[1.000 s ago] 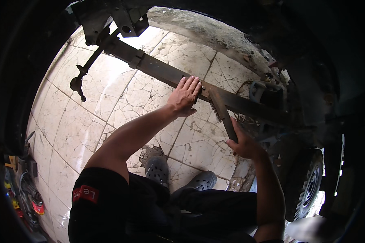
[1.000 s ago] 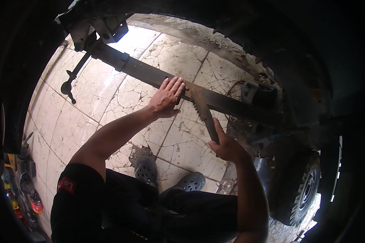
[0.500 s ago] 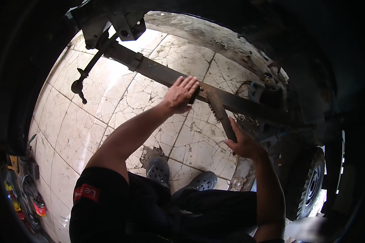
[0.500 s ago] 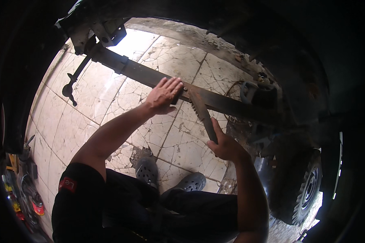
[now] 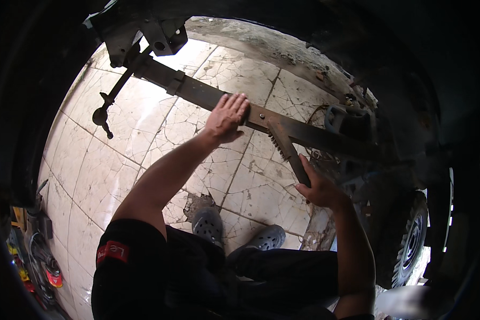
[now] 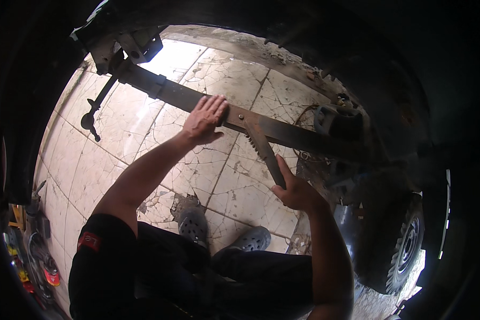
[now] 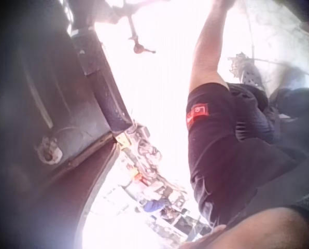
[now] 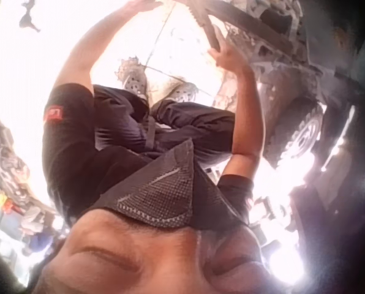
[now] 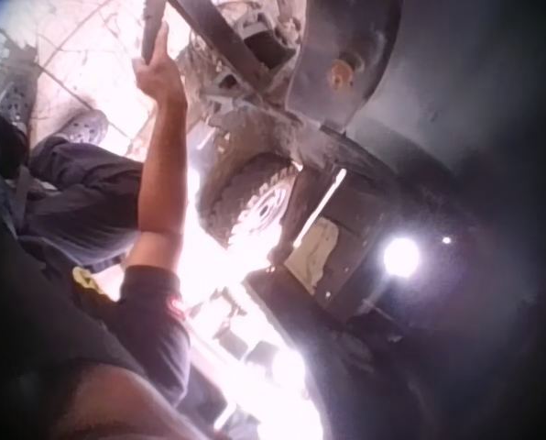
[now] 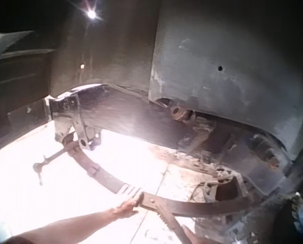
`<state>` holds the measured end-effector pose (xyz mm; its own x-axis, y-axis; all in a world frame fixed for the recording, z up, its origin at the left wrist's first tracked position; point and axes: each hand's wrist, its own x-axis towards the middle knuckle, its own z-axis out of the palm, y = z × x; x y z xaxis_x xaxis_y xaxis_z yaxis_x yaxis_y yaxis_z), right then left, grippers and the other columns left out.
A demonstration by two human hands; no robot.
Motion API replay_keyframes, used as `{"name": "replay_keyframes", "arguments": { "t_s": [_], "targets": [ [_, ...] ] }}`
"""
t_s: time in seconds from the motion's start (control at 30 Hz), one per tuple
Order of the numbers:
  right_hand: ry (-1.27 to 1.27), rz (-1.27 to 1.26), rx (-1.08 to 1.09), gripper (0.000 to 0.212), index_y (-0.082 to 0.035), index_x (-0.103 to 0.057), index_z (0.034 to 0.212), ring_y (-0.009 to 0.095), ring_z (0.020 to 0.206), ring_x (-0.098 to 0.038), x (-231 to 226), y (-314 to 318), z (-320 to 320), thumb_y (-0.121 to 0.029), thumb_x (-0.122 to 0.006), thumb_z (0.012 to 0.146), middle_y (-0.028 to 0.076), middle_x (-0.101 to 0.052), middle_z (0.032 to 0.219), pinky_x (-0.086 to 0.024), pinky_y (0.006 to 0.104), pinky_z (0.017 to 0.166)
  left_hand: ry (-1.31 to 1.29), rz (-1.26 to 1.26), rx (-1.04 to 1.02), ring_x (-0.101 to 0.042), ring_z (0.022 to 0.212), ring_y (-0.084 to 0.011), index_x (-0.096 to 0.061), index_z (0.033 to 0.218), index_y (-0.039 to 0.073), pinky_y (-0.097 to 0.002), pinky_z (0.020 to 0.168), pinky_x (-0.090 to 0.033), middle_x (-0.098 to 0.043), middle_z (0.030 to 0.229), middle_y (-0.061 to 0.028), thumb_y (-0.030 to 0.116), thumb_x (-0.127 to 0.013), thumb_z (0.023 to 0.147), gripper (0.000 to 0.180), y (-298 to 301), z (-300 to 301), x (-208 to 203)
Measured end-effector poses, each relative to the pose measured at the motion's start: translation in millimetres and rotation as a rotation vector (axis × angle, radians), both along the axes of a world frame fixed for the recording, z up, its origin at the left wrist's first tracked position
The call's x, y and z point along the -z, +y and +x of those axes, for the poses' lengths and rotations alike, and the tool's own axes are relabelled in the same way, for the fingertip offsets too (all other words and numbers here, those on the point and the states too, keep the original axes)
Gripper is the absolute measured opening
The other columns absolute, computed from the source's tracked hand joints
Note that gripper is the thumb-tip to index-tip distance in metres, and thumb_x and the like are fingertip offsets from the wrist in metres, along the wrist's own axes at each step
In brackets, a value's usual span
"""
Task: The person sits on the floor under a vehicle and uses a wire brush to scrub a metal frame, removing rust and debris. The person repeatedly scrubs the same section of the frame with a back-and-forth motion.
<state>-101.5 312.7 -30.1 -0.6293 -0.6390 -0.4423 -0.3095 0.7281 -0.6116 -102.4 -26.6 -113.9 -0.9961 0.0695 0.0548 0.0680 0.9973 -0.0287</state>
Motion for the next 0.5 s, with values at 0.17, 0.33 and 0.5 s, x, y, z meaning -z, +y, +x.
{"name": "replay_keyframes", "arguments": {
  "t_s": [0.17,0.33,0.5],
  "targets": [
    [-0.068,0.117,0.008,0.087,-0.014,-0.009,0.16,0.044,0.108,-0.066,-9.1,-8.3,-0.4,-0.024,-0.062,0.092,0.036,-0.056,0.131,-0.048,0.0455,0.099,-0.035,-0.072,-0.165,-0.017,0.153,-0.0282,-0.022,0.156,0.001,-0.0434,0.126,-0.01,-0.021,0.164,-0.0156,0.052,-0.073,0.083,0.102,-11.3,4.4,-9.1],
    [-0.017,0.089,-0.016,0.087,-0.014,-0.009,0.16,0.046,0.108,-0.065,-2.1,-7.9,-0.6,-0.025,-0.062,0.092,0.036,-0.058,0.128,-0.048,0.0466,0.099,-0.164,0.009,0.024,-0.012,0.154,-0.0291,-0.016,0.158,0.001,-0.0442,0.126,-0.007,-0.015,0.166,-0.0169,0.056,-0.069,0.084,0.106,38.0,3.2,-8.5],
    [-0.004,0.097,-0.014,0.086,-0.015,-0.009,0.16,0.046,0.109,-0.064,-5.1,-2.9,-0.7,-0.025,-0.062,0.092,0.036,-0.058,0.127,-0.049,0.0467,0.099,-0.066,-0.013,-0.071,-0.016,0.154,-0.0259,-0.02,0.157,0.003,-0.0417,0.126,-0.01,-0.019,0.166,-0.0129,0.051,-0.07,0.085,0.1,-4.1,-6.2,-1.2]
  ]
}}
